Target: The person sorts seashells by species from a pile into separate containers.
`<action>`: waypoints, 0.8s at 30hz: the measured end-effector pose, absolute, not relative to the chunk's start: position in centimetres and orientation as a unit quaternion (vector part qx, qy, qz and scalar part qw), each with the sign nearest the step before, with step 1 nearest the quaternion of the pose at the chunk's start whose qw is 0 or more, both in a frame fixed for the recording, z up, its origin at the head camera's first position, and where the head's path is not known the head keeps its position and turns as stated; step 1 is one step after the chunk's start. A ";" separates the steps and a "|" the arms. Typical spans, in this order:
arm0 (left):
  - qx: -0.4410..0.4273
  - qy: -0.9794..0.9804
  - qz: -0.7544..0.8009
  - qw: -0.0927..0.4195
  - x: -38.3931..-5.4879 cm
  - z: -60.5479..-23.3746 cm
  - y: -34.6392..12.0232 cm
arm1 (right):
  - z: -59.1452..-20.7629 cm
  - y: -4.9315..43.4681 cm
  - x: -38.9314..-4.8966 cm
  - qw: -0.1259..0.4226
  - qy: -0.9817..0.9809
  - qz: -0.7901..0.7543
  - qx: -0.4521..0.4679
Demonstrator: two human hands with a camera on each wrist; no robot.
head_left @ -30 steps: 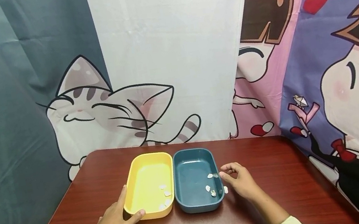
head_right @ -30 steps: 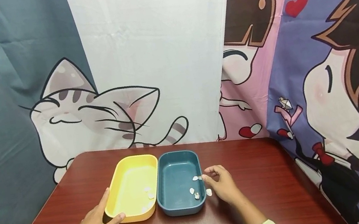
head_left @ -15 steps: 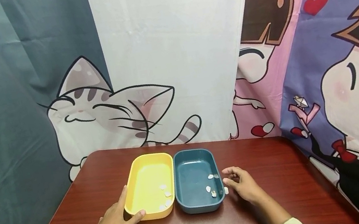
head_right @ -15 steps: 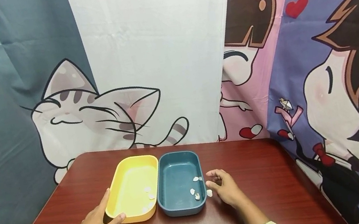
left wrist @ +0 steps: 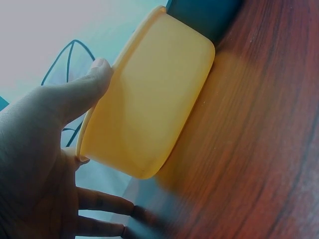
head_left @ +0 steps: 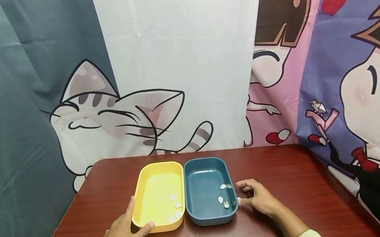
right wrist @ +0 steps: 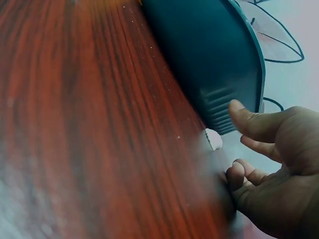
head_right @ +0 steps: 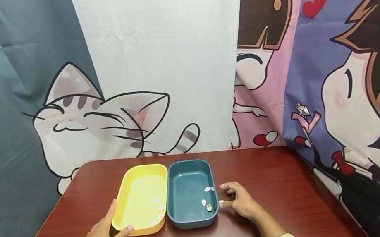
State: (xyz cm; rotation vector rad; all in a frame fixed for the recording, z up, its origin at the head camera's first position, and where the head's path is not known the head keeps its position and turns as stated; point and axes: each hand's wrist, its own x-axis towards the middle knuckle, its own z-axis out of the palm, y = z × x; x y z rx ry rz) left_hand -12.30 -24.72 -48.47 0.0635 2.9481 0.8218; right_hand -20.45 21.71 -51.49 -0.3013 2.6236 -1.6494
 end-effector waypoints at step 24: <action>0.020 0.962 0.268 0.041 -12.2 -48.3 -24.7 | -53.4 22.6 -21.4 -0.027 0.857 -0.483 -0.176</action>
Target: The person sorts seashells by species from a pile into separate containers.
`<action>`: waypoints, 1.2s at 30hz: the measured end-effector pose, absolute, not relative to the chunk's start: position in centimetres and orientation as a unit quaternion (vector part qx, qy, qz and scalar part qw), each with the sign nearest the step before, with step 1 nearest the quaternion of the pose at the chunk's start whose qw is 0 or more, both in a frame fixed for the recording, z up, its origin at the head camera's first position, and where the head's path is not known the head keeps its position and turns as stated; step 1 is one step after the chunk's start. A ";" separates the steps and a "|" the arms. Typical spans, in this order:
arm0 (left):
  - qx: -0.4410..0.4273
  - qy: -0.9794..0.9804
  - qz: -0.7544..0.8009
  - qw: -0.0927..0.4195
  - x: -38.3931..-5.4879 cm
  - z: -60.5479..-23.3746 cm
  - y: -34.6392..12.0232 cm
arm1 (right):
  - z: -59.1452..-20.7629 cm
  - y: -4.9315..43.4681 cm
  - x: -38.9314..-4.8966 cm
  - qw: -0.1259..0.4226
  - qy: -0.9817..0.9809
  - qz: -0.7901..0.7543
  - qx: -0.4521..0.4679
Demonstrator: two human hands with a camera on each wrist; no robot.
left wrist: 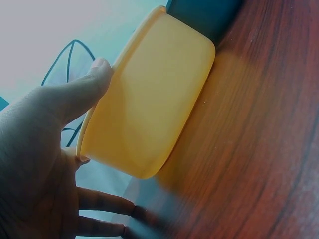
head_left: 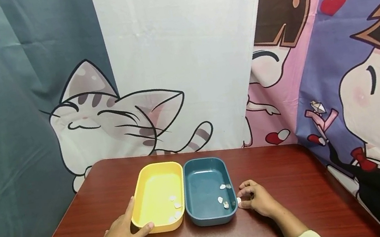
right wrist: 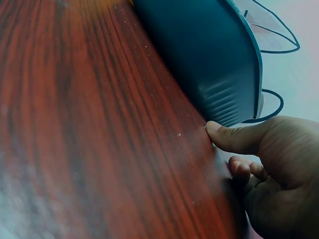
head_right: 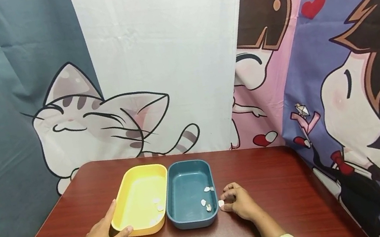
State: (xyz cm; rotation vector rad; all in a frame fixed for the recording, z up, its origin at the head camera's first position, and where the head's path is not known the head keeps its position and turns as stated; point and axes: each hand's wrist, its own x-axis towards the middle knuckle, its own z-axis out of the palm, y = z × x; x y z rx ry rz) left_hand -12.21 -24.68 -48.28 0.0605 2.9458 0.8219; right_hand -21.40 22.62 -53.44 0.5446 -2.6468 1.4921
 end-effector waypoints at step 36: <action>0.020 0.961 0.272 0.043 -12.2 -48.3 -24.8 | -53.0 22.8 -21.5 -0.002 -0.861 0.486 0.151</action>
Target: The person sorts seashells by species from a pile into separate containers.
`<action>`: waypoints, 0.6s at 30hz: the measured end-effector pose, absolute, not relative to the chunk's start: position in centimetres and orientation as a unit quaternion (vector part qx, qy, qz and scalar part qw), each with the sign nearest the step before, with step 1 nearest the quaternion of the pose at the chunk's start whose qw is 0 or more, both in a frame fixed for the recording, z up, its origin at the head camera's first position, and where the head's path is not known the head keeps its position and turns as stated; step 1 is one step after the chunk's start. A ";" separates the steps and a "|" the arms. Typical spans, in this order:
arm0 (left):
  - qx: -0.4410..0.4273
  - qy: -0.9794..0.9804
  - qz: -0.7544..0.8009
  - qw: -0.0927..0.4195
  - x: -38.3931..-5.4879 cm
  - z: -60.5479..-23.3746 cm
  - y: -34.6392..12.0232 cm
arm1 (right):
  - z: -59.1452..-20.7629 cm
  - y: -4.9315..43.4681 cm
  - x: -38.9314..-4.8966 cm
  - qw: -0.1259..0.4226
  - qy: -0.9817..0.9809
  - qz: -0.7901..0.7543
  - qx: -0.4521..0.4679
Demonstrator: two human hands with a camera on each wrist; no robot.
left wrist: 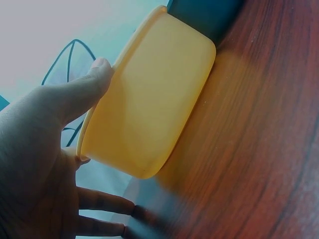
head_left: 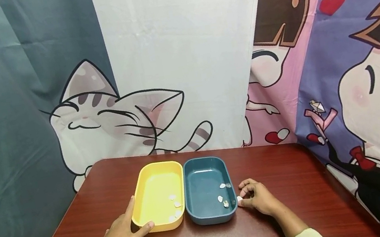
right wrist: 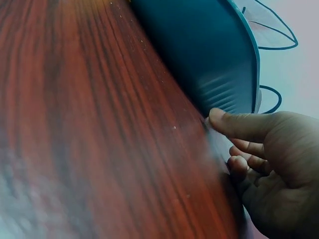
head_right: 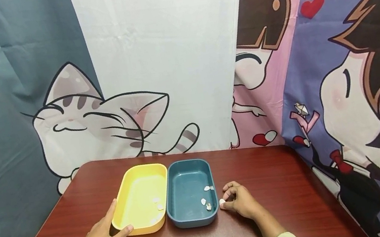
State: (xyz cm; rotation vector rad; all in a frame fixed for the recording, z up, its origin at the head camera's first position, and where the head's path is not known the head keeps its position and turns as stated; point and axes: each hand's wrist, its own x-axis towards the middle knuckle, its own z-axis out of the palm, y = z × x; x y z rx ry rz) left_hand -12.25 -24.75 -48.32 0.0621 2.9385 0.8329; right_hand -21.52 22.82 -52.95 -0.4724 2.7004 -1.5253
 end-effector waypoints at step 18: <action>0.018 0.958 0.280 0.051 -12.2 -48.4 -24.8 | -51.4 23.5 -21.5 0.019 0.822 -0.559 -0.106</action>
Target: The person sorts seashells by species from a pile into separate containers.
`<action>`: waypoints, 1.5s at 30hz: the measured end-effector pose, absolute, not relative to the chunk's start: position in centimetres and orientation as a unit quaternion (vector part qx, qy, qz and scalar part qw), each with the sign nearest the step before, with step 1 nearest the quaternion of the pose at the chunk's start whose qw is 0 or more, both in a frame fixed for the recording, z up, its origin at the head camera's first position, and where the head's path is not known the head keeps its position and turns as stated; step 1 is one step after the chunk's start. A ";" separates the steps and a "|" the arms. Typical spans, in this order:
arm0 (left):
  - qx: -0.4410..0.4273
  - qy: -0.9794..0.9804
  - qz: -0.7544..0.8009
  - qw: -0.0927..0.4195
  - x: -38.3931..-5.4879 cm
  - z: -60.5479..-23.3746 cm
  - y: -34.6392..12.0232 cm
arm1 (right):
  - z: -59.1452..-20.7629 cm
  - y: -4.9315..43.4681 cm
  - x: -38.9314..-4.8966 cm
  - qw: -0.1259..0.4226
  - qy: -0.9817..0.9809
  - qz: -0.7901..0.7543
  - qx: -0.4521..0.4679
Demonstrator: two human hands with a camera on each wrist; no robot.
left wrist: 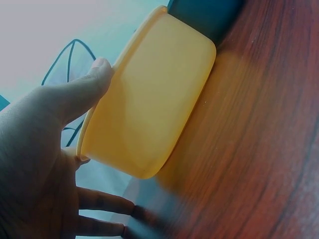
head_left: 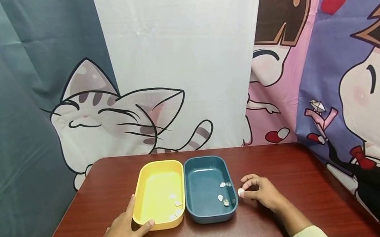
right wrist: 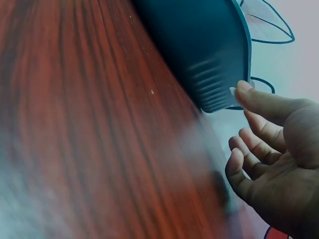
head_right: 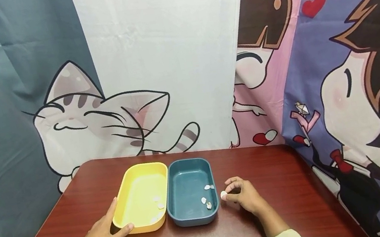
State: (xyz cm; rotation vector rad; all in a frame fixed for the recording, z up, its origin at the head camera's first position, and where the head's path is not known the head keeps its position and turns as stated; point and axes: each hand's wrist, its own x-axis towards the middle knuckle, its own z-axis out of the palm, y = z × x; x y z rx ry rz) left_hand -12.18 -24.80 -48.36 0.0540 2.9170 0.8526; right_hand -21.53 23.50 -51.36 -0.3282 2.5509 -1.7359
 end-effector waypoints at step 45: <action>0.019 0.960 0.276 0.044 -12.1 -48.2 -24.7 | -47.6 19.2 -23.2 -0.010 0.789 -0.594 -0.157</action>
